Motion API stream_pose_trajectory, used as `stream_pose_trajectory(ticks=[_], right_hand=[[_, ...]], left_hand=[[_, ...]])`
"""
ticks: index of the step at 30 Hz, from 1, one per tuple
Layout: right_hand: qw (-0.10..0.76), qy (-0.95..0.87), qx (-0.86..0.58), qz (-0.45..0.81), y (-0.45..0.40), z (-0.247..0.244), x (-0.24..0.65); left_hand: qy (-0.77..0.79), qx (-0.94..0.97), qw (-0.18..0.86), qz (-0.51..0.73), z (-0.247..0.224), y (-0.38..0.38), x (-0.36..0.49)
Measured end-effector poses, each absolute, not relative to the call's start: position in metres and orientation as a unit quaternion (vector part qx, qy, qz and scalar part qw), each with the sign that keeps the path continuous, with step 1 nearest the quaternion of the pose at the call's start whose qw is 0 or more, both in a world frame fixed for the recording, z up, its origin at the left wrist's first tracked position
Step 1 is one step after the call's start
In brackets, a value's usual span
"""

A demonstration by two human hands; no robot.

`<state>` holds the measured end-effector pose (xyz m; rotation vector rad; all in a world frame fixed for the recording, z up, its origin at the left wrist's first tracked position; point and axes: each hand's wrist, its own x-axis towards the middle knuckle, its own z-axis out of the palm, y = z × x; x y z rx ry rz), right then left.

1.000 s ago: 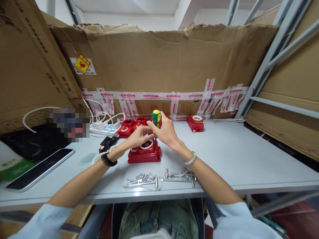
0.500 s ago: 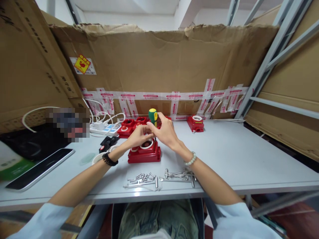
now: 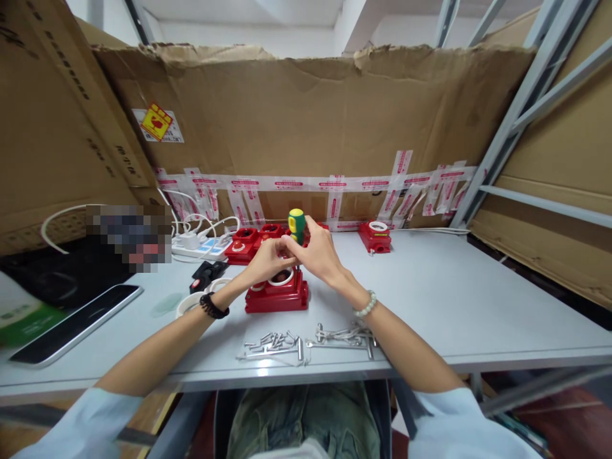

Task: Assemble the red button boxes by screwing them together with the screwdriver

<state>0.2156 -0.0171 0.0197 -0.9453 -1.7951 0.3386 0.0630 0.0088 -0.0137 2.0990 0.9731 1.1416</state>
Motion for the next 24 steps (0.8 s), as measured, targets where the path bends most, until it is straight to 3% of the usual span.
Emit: stream_pose_trajectory(ticks=[3,8,15,24], right_hand=[[0.519,-0.751,-0.381,0.145,-0.0178,0.0205,0.2152],[0.524,-0.75,-0.372,0.155,-0.0187,0.0216,0.2138],[0.516,-0.752,-0.377,0.16,-0.0173,0.019,0.215],[0.539,-0.746,-0.36,0.15,-0.0157,0.0177,0.2165]], left_hand=[[0.351,0.793,0.251,0.429,-0.0132,0.0074,0.0633],[0.323,0.805,0.311,0.388,-0.0121,0.0087,0.0611],[0.368,0.793,0.246,0.419,-0.0149,0.0102,0.0644],[0.352,0.799,0.256,0.415,-0.0124,0.0089,0.061]])
